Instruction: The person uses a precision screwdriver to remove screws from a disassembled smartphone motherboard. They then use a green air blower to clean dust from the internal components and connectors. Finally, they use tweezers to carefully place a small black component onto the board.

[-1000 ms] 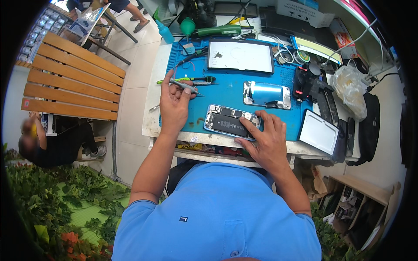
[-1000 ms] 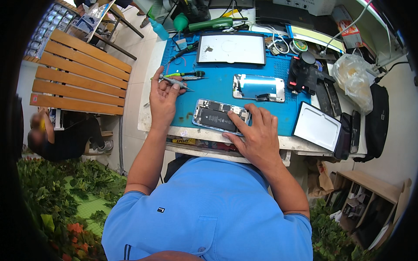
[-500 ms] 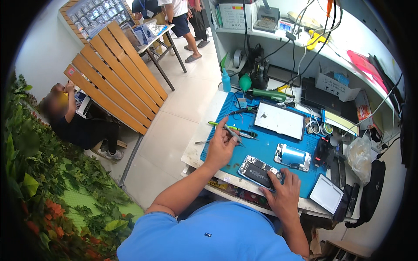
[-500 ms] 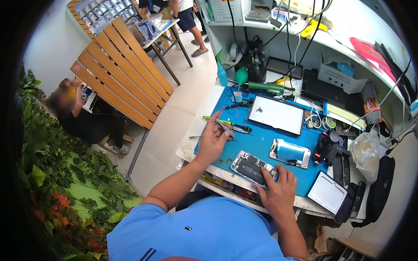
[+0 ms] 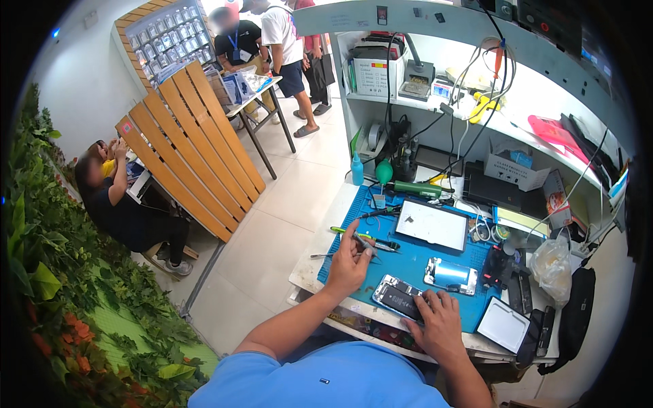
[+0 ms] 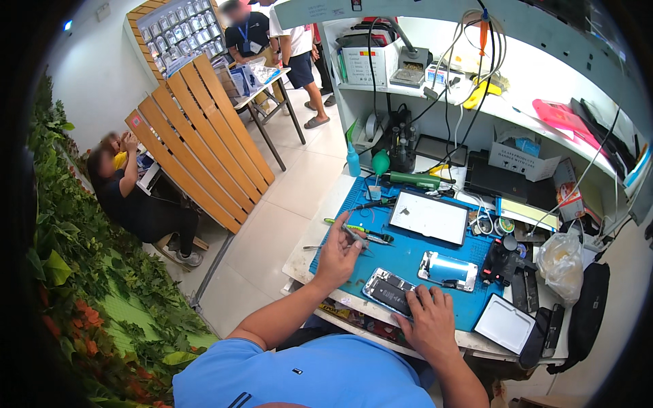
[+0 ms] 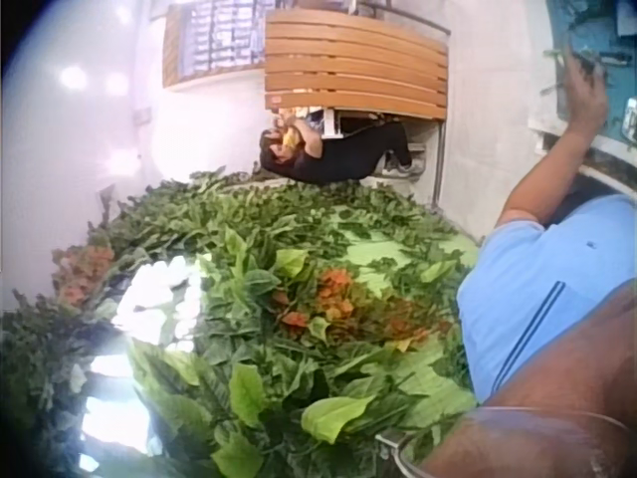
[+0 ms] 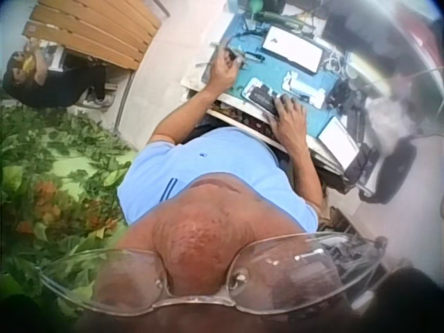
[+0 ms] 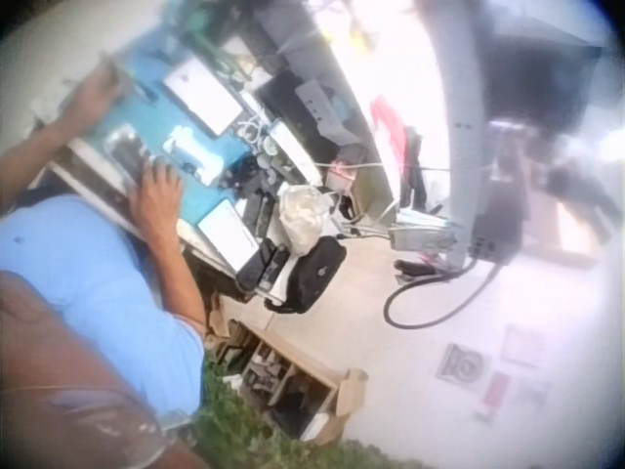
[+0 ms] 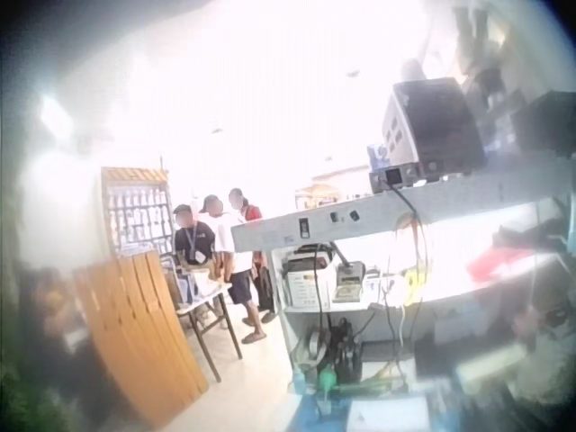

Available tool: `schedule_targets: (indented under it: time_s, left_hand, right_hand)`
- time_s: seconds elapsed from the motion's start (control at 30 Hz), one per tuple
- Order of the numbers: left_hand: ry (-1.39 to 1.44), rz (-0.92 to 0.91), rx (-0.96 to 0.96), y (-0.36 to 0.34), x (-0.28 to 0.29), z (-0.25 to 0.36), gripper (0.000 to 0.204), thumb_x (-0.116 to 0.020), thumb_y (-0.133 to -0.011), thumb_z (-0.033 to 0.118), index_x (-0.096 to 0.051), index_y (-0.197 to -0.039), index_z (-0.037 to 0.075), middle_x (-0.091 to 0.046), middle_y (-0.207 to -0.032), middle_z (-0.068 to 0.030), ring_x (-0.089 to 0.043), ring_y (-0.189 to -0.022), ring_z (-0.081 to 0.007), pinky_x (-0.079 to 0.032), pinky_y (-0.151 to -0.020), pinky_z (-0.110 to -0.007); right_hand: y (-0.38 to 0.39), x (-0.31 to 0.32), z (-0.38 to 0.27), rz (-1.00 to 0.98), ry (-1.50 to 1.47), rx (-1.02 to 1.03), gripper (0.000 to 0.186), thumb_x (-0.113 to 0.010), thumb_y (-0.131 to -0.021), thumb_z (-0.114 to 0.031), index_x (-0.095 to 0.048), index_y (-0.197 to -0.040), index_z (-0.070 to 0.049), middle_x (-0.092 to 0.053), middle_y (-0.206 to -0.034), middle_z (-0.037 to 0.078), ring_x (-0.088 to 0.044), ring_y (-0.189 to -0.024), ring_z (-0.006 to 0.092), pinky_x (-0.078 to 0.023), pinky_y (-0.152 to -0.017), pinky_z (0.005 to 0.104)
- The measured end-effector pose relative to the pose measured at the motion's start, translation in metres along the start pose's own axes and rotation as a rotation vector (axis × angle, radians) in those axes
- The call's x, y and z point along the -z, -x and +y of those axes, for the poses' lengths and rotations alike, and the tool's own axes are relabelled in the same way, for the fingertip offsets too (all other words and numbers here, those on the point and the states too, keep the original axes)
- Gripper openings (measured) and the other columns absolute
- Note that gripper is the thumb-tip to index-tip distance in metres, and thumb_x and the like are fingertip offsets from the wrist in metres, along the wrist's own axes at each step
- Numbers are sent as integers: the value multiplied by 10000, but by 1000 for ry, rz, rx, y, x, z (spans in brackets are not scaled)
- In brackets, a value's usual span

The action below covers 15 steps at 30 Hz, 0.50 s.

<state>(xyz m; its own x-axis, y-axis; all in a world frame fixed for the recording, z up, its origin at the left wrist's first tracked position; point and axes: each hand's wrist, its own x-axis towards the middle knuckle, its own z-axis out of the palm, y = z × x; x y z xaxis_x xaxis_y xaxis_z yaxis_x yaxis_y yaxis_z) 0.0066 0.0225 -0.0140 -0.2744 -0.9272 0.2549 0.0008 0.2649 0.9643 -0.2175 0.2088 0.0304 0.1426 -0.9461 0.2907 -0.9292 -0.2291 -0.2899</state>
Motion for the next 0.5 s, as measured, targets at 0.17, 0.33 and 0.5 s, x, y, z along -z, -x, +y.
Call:
schedule_targets:
  time_s: [0.17, 0.33, 0.5]
  left_hand:
    - [-89, 46, -148, -2, -8, 4, 765, -637, -1101, 29, -249, -1760, 12, -731, -1171, -110, -672, -985, -137, -567, -868, -287]
    - [10, -8, -313, 22, -23, 15, 825, -639, -1082, -84, -180, -1759, 15, -698, -1301, -161, -708, -1113, -183, -584, -1021, -327]
    - [-124, -186, -530, 37, -41, 20, 783, -696, -1076, -43, -259, -1723, 27, -714, -1296, -211, -745, -1035, -188, -635, -904, -325]
  right_hand:
    - [5, -8, 10, 96, 5, 28, 594, -892, -868, -330, -725, -1338, -7, -659, -1337, 181, -577, -1272, 410, -446, -1080, 533]
    - [6, -15, 15, 127, -59, 10, 561, -870, -898, -343, -713, -1343, -38, -660, -1339, 169, -581, -1297, 413, -462, -1092, 528]
    - [10, -24, 18, 189, -115, -6, 552, -890, -893, -384, -740, -1305, -49, -645, -1352, 148, -575, -1314, 381, -461, -1095, 522]
